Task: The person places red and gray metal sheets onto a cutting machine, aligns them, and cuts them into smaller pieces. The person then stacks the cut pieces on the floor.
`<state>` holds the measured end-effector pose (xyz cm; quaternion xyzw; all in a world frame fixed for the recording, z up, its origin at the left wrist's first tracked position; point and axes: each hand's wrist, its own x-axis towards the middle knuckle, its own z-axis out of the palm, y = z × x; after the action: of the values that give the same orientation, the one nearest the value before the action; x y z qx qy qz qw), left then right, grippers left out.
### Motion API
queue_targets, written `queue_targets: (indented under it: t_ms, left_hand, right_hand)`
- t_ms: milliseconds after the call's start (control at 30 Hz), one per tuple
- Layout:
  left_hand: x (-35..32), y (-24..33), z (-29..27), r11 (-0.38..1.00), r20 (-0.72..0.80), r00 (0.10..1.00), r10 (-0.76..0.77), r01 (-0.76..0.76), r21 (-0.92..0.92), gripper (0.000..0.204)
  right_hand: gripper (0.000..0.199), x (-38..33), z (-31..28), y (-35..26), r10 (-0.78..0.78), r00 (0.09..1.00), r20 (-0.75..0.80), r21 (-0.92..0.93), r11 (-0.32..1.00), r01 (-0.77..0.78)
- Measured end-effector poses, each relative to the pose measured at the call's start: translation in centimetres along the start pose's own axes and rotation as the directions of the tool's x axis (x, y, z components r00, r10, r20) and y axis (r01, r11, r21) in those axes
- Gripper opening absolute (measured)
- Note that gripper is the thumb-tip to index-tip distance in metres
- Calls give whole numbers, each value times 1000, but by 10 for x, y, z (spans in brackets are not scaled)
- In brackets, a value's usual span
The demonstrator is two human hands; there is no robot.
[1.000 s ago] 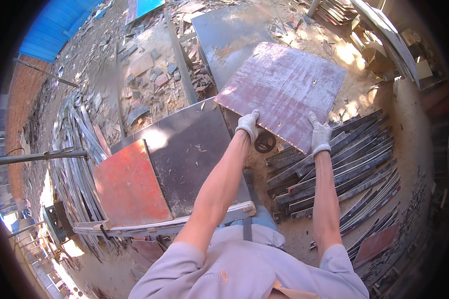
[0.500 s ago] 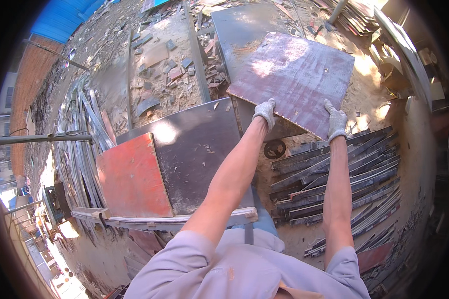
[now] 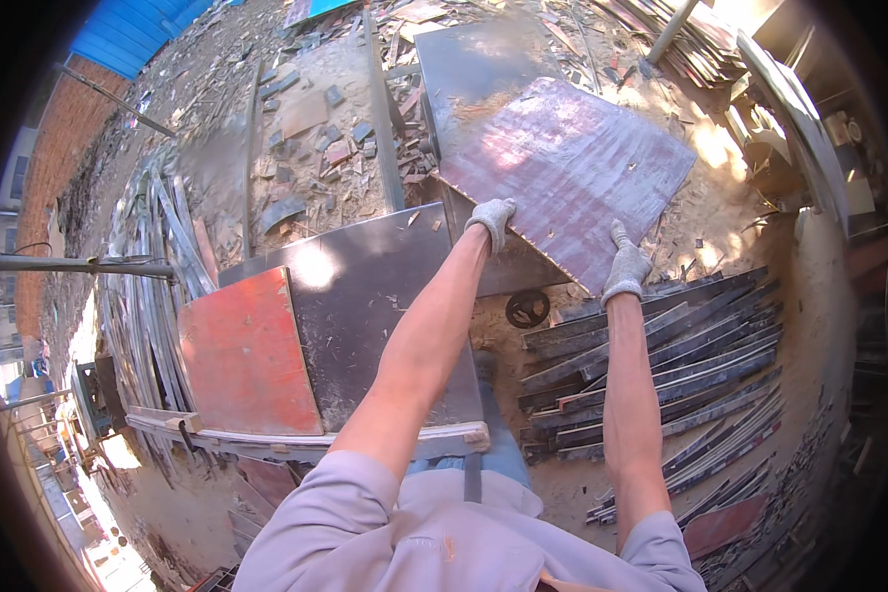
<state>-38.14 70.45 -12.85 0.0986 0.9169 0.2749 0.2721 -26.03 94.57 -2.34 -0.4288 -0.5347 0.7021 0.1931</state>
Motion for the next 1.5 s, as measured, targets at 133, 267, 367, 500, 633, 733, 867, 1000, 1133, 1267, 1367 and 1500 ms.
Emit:
queue_targets:
  t_ms: [133,267,367,500,633,733,867,1000,1133,1267,1367,1500]
  left_hand:
    - [-19,0,-24,907,69,967,-245,254,-338,57]
    - [-48,-7,8,316,182,885,-428,335,-887,48]
    - [-58,-20,20,336,159,894,-419,316,-887,48]
    - [-42,-1,-18,727,106,938,-331,325,-605,53]
    - [-49,34,-19,393,54,880,-472,265,-881,55]
    - [-79,-13,20,155,1,861,-509,92,-984,54]
    - [-172,-21,91,95,97,895,-436,153,-984,50]
    - [-308,6,28,609,-22,966,-257,145,-780,97]
    - [-469,-23,-62,138,-324,934,152,-344,-929,122]
    - [-582,-105,-67,34,-241,885,-399,-248,-968,38]
    - [-622,-202,-38,-243,-149,692,-706,-435,-867,3]
    - [-666,-352,-3,-427,5,643,-766,-503,-752,7]
  right_hand:
    - [37,-42,9,22,8,977,-215,-287,955,-71]
    - [41,-68,-13,39,33,984,-176,-72,996,-47]
    - [41,-88,-18,29,25,983,-182,-87,995,-42]
    - [41,-74,-3,27,13,983,-184,-39,999,-21]
    - [46,-89,12,6,-61,964,-258,-321,947,-26]
    - [39,-143,0,1,-96,975,-199,-256,966,43]
    - [33,-238,-60,-5,-240,966,99,34,971,238]
    - [37,-304,-87,5,-531,759,377,-310,700,644]
    - [36,-364,-40,4,-576,-29,817,121,122,985]
    - [41,-441,10,58,-335,-399,853,402,-65,913]
    - [32,-506,45,131,-229,-584,779,559,-171,812]
    - [26,-588,79,229,-56,-576,816,569,-99,816]
